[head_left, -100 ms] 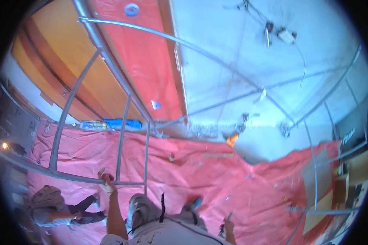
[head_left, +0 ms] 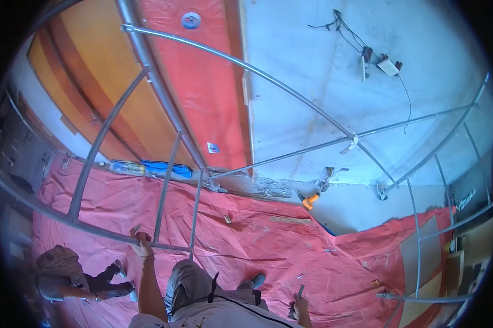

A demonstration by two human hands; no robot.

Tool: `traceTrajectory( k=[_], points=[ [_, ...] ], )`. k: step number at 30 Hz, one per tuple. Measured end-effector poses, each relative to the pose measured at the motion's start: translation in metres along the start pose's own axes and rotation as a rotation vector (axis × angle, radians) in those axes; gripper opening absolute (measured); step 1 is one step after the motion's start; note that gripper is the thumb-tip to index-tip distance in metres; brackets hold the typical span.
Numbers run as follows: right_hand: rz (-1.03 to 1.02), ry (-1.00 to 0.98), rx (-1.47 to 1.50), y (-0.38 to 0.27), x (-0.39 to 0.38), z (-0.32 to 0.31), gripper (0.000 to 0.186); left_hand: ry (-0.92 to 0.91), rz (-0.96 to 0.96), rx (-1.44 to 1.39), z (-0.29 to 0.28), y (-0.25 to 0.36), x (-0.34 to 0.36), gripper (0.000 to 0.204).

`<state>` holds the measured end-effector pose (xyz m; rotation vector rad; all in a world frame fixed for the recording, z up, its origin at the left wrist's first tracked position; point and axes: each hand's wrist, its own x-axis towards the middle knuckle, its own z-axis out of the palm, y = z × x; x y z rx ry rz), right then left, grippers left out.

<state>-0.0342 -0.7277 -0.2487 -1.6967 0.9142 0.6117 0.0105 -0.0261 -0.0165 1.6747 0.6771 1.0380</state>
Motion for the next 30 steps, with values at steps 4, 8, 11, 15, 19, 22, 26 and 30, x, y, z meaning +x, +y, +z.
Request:
traceTrajectory(
  k=[4,8,11,15,19,22,26,30],
  points=[
    [-0.179,-0.05,0.003,-0.039,-0.004,0.005,0.048,-0.111,-0.09,0.621,-0.021,0.067,0.002,0.048],
    [-0.276,-0.169,0.391,-0.13,0.012,0.03,0.045,-0.542,-0.282,1.412,-0.055,0.059,-0.029,0.066],
    [-0.449,-0.315,0.432,-0.239,-0.048,0.049,0.048,-0.954,-0.172,0.934,-0.016,0.069,-0.063,0.061],
    [-0.438,-0.495,0.53,-0.363,-0.136,0.071,0.05,-1.027,-0.226,0.358,0.144,0.177,-0.109,0.053],
    [-0.434,-0.596,0.598,-0.437,-0.203,0.128,0.049,-1.057,0.349,0.418,0.234,0.205,-0.138,0.063],
    [-0.397,-0.554,0.616,-0.471,-0.195,0.151,0.045,-1.158,-0.1,0.042,0.276,0.223,-0.136,0.068],
    [-0.303,-0.572,0.603,-0.527,-0.17,0.172,0.039,-1.253,-0.343,0.051,0.323,0.202,-0.09,0.06],
    [-0.423,-0.511,0.352,-0.575,-0.114,0.204,0.038,-1.229,-0.483,-0.23,0.382,0.161,-0.043,0.057]
  ],
)
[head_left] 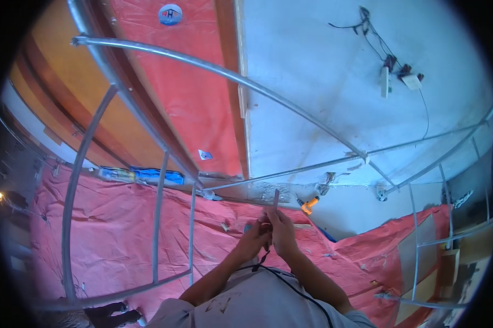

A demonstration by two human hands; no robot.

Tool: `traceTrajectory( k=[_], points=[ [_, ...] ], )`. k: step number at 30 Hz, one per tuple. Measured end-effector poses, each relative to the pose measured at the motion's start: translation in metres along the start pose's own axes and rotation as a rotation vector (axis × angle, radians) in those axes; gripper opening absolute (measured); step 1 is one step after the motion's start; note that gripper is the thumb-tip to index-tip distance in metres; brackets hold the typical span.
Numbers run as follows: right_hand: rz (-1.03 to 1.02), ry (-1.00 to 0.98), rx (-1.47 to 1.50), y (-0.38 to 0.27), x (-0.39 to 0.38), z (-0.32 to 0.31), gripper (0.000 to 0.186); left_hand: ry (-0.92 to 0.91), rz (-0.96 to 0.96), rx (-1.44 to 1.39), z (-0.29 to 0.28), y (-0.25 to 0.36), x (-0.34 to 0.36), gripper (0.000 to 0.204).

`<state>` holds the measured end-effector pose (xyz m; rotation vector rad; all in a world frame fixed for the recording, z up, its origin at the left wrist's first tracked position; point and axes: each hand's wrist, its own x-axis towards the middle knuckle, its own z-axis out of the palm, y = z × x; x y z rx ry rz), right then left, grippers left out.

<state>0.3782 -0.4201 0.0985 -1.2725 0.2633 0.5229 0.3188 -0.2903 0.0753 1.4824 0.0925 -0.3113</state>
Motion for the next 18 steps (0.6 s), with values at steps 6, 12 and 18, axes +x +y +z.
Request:
traceTrajectory(
  k=[6,12,18],
  points=[
    [-0.482,0.052,-0.559,-0.052,0.084,-0.006,0.037,0.057,0.084,0.131,-0.042,0.011,0.091,0.047],
    [-0.843,-0.051,-0.772,-0.176,0.075,-0.025,0.04,0.203,-0.025,-0.074,-0.092,0.047,0.155,0.043],
    [-1.247,0.099,-0.689,-0.262,0.119,-0.084,0.029,0.432,-0.025,0.003,-0.105,0.114,0.216,0.039]
  ],
)
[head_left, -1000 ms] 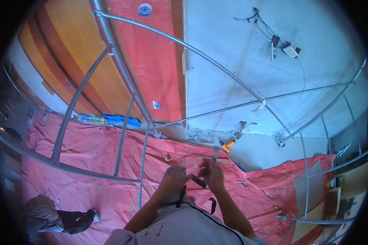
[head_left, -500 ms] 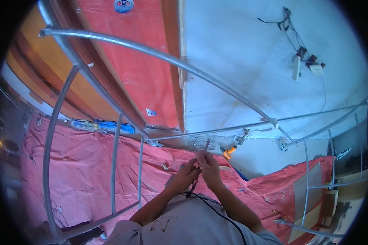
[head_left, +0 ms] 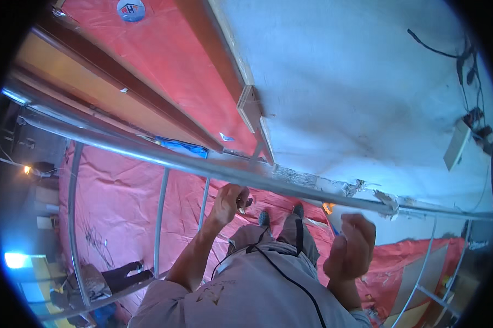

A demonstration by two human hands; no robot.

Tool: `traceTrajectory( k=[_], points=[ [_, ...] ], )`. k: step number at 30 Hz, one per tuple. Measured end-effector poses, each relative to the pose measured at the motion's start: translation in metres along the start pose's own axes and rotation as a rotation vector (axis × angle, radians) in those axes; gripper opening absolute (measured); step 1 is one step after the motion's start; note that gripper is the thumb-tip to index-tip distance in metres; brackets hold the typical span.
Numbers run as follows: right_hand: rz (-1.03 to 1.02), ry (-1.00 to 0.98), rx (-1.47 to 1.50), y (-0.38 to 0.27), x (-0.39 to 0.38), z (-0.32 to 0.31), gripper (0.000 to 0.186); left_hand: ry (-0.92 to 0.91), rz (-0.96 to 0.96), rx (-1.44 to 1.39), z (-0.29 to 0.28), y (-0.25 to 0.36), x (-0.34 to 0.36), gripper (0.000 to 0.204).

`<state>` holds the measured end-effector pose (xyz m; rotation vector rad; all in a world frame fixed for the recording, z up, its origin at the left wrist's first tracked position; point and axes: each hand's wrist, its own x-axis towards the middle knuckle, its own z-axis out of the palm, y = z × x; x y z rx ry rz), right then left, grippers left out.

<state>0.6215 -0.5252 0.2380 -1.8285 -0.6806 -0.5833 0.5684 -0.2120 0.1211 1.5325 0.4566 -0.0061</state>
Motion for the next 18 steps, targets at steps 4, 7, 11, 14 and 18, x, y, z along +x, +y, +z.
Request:
traceTrajectory(
  k=[4,7,11,14,18],
  points=[
    [0.151,-0.165,0.036,0.067,0.021,0.013,0.026,0.105,0.239,0.197,0.0,0.024,0.032,0.043],
    [0.028,-0.414,-0.029,0.088,0.024,0.004,0.026,0.235,0.033,0.203,0.007,0.059,0.045,0.048],
    [-0.025,-0.464,0.014,0.097,0.026,0.001,0.028,0.269,0.024,0.198,0.007,0.076,0.071,0.054],
    [-0.041,-0.469,-0.008,0.1,0.027,0.001,0.03,0.234,-0.023,0.17,0.007,0.088,0.086,0.057],
    [-0.058,-0.461,-0.066,0.103,0.025,0.004,0.035,0.226,-0.039,0.168,0.011,0.098,0.1,0.058]
  ],
)
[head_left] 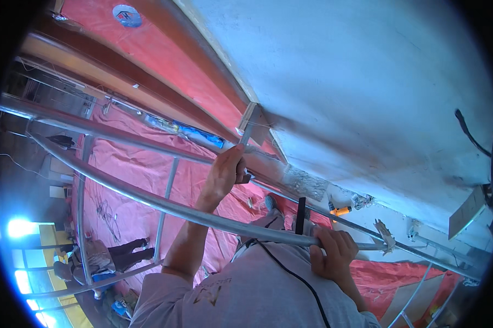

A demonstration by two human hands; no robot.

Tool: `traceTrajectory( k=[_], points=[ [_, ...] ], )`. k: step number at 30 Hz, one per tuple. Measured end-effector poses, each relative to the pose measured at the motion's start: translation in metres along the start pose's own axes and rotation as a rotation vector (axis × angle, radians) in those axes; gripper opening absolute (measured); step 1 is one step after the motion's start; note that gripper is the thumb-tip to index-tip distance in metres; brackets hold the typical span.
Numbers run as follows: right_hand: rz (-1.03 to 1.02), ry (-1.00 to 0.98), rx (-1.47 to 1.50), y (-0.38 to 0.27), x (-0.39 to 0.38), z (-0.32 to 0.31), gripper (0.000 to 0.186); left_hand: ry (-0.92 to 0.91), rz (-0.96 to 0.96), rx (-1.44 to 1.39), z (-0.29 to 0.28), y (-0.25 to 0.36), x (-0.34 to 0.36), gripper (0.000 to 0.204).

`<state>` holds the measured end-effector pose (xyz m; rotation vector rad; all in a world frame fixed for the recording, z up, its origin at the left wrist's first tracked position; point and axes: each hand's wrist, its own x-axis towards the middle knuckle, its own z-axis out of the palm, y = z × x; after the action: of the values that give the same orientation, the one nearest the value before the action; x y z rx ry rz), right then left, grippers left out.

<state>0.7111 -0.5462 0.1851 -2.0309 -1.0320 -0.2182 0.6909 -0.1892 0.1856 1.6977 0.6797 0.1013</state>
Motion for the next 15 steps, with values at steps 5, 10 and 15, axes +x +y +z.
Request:
traceTrajectory(
  k=[5,10,15],
  points=[
    [0.001,0.055,0.009,-0.001,0.003,0.009,0.04,-0.024,-0.057,-0.003,-0.003,0.007,0.005,0.059],
    [0.061,-0.026,0.021,-0.006,0.004,0.004,0.041,-0.097,-0.076,-0.009,-0.007,0.016,0.01,0.062],
    [0.075,-0.024,-0.006,-0.007,0.004,0.005,0.044,-0.122,-0.144,-0.003,-0.01,0.024,0.02,0.065]
  ],
)
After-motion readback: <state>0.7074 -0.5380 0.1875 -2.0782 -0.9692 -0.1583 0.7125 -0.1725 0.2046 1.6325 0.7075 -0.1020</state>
